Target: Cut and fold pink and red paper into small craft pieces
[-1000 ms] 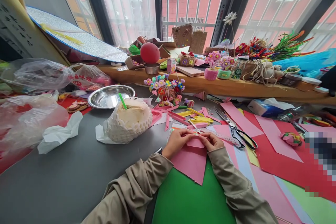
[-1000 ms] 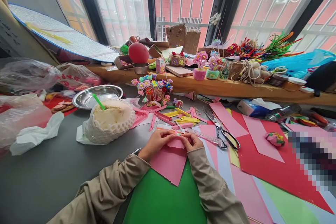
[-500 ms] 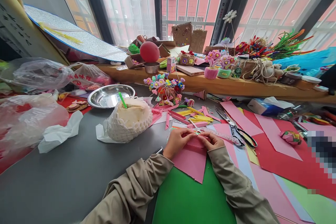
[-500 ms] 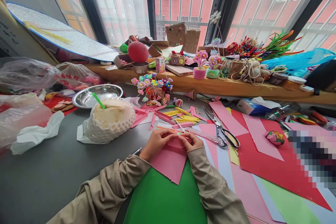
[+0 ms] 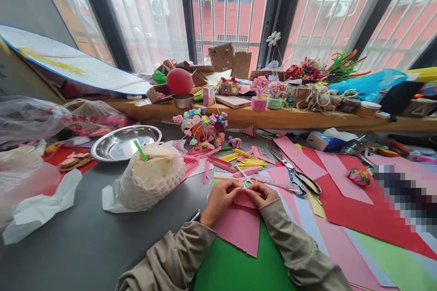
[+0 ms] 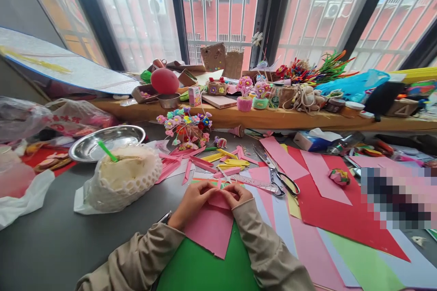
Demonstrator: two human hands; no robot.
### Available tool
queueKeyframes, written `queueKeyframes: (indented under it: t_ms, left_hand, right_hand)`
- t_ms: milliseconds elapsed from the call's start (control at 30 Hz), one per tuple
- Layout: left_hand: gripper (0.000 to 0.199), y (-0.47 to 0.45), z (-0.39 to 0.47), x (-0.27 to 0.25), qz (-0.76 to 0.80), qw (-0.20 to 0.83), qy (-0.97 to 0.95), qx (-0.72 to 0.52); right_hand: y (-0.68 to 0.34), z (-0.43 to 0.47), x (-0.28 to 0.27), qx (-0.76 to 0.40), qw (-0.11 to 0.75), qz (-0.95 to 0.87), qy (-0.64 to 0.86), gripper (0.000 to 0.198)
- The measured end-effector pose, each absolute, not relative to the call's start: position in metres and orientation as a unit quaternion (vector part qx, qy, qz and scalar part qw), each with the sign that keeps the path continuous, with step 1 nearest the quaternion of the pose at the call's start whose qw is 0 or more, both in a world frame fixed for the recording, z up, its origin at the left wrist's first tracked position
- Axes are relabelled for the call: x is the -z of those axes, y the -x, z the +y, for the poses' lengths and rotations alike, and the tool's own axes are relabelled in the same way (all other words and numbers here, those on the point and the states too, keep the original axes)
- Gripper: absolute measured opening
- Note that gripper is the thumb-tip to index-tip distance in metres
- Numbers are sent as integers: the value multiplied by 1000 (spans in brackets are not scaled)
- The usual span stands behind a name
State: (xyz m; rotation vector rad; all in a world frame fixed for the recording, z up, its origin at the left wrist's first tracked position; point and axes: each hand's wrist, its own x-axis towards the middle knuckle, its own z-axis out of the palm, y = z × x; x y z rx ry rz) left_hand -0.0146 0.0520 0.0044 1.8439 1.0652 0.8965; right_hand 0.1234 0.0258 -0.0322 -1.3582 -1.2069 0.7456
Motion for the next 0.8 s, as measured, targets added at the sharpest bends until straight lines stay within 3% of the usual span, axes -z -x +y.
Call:
queueKeyframes:
  t_ms: [533, 800]
  left_hand:
    - [27, 14, 53, -5, 445, 389, -712, -379]
    - [30, 17, 53, -7, 464, 413, -680, -390]
  right_hand:
    - [-125, 27, 29, -304, 564, -468, 609, 25]
    - [-122, 27, 26, -370, 602, -398, 586, 31]
